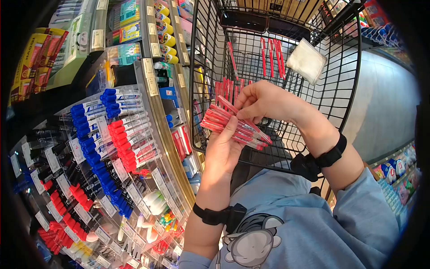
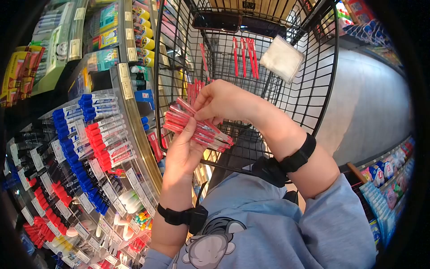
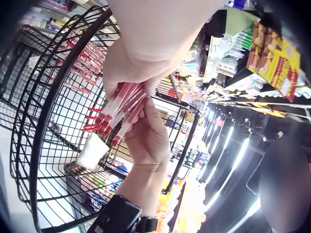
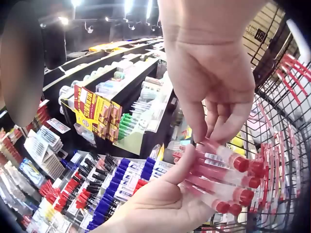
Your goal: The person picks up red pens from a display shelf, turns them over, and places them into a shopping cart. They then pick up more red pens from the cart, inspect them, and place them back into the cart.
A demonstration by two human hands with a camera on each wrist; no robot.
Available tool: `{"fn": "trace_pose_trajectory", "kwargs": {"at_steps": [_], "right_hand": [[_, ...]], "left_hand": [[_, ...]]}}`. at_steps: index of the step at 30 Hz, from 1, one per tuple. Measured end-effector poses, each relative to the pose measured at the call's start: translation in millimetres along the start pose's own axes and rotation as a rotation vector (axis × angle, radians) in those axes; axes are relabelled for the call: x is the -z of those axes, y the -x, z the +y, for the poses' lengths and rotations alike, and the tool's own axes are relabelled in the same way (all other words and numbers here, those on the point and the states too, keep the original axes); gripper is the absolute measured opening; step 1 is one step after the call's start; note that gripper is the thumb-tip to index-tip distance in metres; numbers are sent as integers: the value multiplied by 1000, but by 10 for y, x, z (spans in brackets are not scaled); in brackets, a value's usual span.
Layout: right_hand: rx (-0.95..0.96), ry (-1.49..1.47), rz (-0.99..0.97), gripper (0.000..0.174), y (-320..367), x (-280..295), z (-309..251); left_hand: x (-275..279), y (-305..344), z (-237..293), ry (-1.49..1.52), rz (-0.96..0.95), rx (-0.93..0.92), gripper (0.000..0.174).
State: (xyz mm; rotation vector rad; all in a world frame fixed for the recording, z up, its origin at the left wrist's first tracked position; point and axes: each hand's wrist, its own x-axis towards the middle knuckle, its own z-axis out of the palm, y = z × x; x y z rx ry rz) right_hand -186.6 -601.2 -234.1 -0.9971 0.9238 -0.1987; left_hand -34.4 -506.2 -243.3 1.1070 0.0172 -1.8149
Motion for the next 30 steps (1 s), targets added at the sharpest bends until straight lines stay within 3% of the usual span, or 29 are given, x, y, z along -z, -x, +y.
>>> {"fn": "trace_pose_trajectory", "kwargs": {"at_steps": [11, 13, 21, 30], "right_hand": [[25, -113, -84, 17, -11, 36, 42], [30, -120, -94, 18, -7, 51, 45], [35, -270, -175, 21, -23, 78, 105], [49, -229, -189, 19, -10, 63, 105]], "left_hand": [[75, 2, -6, 28, -12, 7, 33], [63, 19, -1, -4, 11, -13, 44], [9, 65, 15, -3, 13, 4, 42], [1, 92, 2, -22, 12, -14, 43]]}}
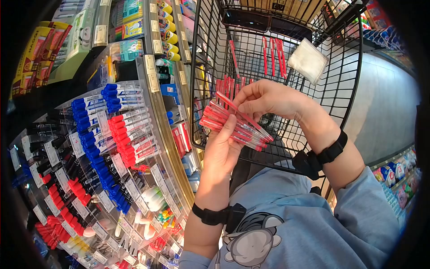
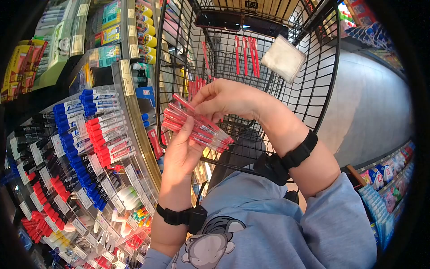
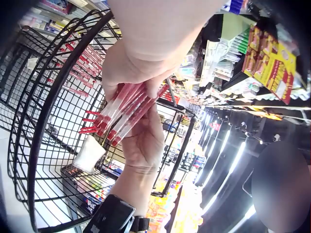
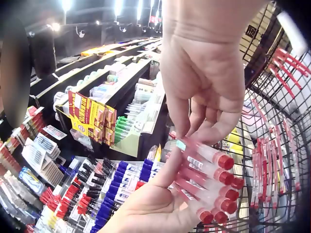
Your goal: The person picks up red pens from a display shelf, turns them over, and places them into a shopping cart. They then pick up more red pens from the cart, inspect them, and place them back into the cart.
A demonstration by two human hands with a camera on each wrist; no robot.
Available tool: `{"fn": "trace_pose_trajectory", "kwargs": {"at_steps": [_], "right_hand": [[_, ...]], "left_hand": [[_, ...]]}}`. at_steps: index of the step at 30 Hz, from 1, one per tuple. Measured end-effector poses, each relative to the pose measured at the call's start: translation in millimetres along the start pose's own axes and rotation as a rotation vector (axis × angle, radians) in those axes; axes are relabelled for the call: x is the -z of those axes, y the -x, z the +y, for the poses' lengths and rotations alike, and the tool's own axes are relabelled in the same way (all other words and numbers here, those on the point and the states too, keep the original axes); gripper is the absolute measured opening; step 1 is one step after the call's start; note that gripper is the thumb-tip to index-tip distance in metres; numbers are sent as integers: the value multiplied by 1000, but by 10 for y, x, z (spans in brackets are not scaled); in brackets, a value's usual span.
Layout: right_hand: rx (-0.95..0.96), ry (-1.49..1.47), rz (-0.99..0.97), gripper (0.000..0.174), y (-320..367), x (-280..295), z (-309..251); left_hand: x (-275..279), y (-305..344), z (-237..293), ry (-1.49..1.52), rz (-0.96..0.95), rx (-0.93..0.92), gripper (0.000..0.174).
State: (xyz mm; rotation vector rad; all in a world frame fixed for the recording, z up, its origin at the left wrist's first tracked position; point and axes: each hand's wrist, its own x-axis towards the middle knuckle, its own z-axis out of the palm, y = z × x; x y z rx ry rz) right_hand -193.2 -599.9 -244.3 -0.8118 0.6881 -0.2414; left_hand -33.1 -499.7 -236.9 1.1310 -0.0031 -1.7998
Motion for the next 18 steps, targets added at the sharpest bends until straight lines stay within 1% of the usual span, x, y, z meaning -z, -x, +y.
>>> {"fn": "trace_pose_trajectory", "kwargs": {"at_steps": [2, 4, 6, 10, 13, 16, 18], "right_hand": [[5, -8, 1, 19, 6, 6, 19], [10, -16, 1, 19, 7, 10, 43], [17, -18, -28, 22, 9, 10, 63], [16, -78, -3, 23, 63, -45, 18], [15, -52, -21, 23, 70, -51, 17], [60, -70, -47, 21, 27, -43, 93], [47, -84, -39, 22, 25, -48, 106]], "left_hand": [[-10, 0, 1, 3, 1, -4, 43], [-23, -2, 9, 19, -4, 4, 30], [-47, 1, 0, 16, 23, -15, 29], [-106, 15, -6, 32, 79, -48, 27], [-115, 47, 6, -3, 28, -62, 27], [-119, 52, -1, -5, 1, -63, 26], [-121, 44, -18, 2, 25, -80, 26]]}}
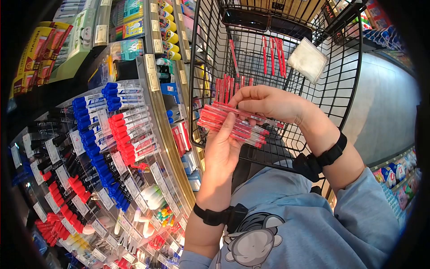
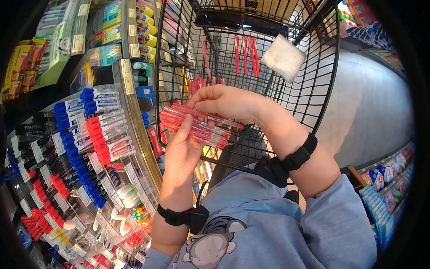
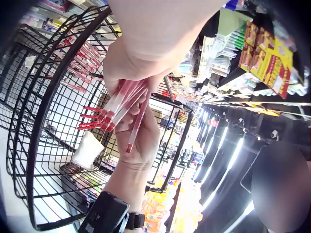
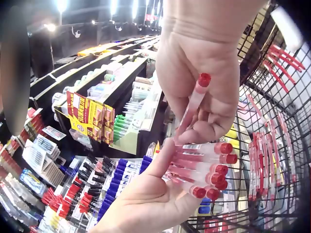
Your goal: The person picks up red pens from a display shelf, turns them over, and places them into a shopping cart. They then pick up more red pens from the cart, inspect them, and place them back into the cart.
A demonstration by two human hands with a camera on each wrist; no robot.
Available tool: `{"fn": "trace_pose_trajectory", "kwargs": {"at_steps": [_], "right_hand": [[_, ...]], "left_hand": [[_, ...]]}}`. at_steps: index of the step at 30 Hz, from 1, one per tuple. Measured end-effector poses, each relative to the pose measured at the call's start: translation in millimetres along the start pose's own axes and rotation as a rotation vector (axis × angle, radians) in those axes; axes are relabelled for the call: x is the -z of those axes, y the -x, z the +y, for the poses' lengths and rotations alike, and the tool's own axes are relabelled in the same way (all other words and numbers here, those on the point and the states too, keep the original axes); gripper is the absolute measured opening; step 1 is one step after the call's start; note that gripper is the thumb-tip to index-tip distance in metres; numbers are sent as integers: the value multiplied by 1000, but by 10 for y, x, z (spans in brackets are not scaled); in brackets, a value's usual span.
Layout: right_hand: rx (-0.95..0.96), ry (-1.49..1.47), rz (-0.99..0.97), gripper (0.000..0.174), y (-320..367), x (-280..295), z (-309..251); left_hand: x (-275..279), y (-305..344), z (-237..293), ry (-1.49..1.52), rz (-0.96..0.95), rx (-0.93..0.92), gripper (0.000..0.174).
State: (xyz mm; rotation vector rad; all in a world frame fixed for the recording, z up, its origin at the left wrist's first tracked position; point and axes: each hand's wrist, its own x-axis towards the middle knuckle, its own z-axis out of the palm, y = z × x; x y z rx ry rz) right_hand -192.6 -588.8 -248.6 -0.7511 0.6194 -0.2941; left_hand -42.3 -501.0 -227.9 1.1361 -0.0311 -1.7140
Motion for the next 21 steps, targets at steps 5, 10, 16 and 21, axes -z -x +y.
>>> {"fn": "trace_pose_trajectory", "kwargs": {"at_steps": [5, 10, 16, 21], "right_hand": [[9, 53, -6, 23, 41, -21, -68], [-15, 20, 24, 22, 41, -24, -88], [-37, -57, 30, 19, 6, 18, -38], [-46, -72, 39, 16, -2, 13, -42]], "left_hand": [[-74, 18, 11, 11, 50, -44, 25], [-37, -3, 3, 7, 32, -26, 25], [-27, 3, 18, 32, 47, 29, 27], [54, -25, -9, -8, 13, 29, 34]]}}
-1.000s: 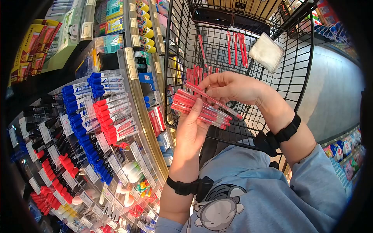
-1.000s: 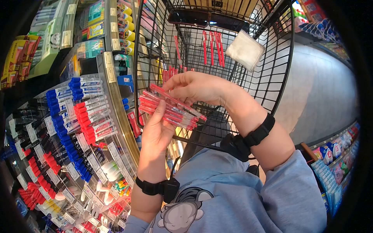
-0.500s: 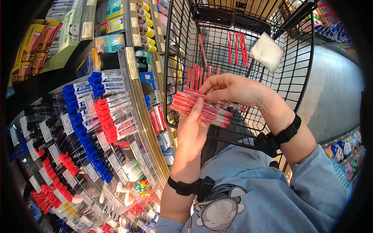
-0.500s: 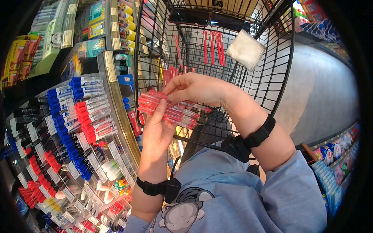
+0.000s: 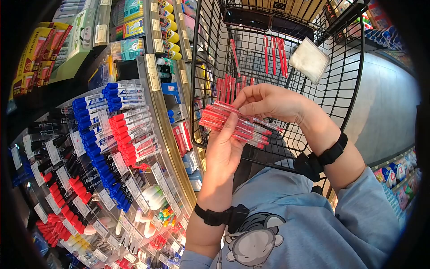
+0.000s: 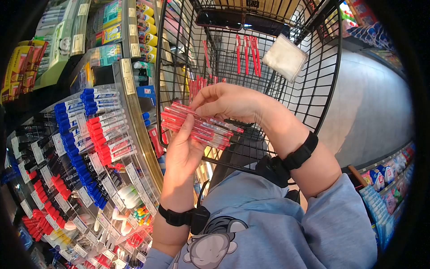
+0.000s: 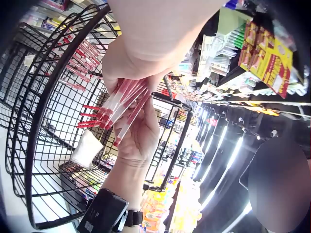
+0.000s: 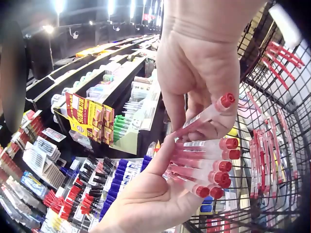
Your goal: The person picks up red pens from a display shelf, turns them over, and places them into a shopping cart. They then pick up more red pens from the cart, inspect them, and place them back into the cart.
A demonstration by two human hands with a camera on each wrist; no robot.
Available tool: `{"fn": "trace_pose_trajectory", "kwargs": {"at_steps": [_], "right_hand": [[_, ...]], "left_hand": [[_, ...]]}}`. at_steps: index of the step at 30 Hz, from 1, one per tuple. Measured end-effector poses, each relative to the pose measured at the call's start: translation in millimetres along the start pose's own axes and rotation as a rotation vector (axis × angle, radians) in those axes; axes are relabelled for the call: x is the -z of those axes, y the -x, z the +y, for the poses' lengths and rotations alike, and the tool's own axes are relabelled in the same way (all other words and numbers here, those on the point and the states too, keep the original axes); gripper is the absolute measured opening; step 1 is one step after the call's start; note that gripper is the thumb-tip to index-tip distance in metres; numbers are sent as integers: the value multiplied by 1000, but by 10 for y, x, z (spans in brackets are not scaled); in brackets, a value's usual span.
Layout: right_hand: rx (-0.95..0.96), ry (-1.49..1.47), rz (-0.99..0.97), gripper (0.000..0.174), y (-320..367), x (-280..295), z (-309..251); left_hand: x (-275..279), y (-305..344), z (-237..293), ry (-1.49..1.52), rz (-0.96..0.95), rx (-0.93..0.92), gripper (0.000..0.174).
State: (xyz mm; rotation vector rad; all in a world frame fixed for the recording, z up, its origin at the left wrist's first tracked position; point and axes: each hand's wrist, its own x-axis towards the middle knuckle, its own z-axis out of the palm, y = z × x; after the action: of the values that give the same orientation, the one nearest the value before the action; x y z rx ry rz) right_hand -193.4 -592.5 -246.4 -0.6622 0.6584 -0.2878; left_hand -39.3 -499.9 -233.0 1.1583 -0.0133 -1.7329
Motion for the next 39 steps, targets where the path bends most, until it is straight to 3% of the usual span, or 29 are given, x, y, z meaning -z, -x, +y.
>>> {"fn": "trace_pose_trajectory", "kwargs": {"at_steps": [6, 10, 12, 13, 15, 19, 21, 25, 29, 31, 32, 34, 35, 36, 38, 39], "right_hand": [[99, 219, -2, 17, -57, -42, 88], [0, 268, -71, 21, -52, -19, -5], [4, 292, 176, 19, -107, 206, -20], [-38, 394, 404, 18, -189, 346, 9], [-162, 454, 607, 15, -371, 702, 217], [-275, 788, 705, 25, -676, 918, 690], [-294, 953, 805, 41, -741, 848, 808], [-439, 914, 849, 39, -777, 627, 704], [-415, 930, 828, 35, -893, 649, 797], [-352, 985, 930, 31, -894, 670, 831], [-351, 985, 931, 31, -869, 680, 772], [-327, 772, 623, 27, -752, 684, 521], [-205, 565, 517, 20, -643, 656, 440], [-204, 564, 514, 20, -551, 570, 318], [-124, 327, 219, 17, -357, 384, 70], [-123, 323, 221, 17, -284, 294, -9]], "left_hand": [[29, 11, -4, 42, -29, 31, 31], [191, 33, 4, 161, 54, 78, 24], [237, 46, 8, 179, 140, 54, 24], [231, 64, 30, 153, 175, 5, 26], [191, 103, 95, 100, 216, -26, 27], [280, 118, 88, 117, 235, -25, 29], [333, 132, 79, 120, 172, -41, 29], [306, 172, 102, 127, 198, -37, 27], [306, 167, 93, 127, 175, -24, 23], [270, 158, 100, 101, 186, -20, 21], [243, 162, 111, 88, 206, -4, 20], [239, 153, 118, 77, 229, 9, 20], [256, 143, 115, 74, 215, 32, 21], [265, 135, 115, 69, 200, 55, 23], [192, 131, 117, 48, 196, 45, 23], [161, 122, 116, 29, 189, 38, 22]]}}
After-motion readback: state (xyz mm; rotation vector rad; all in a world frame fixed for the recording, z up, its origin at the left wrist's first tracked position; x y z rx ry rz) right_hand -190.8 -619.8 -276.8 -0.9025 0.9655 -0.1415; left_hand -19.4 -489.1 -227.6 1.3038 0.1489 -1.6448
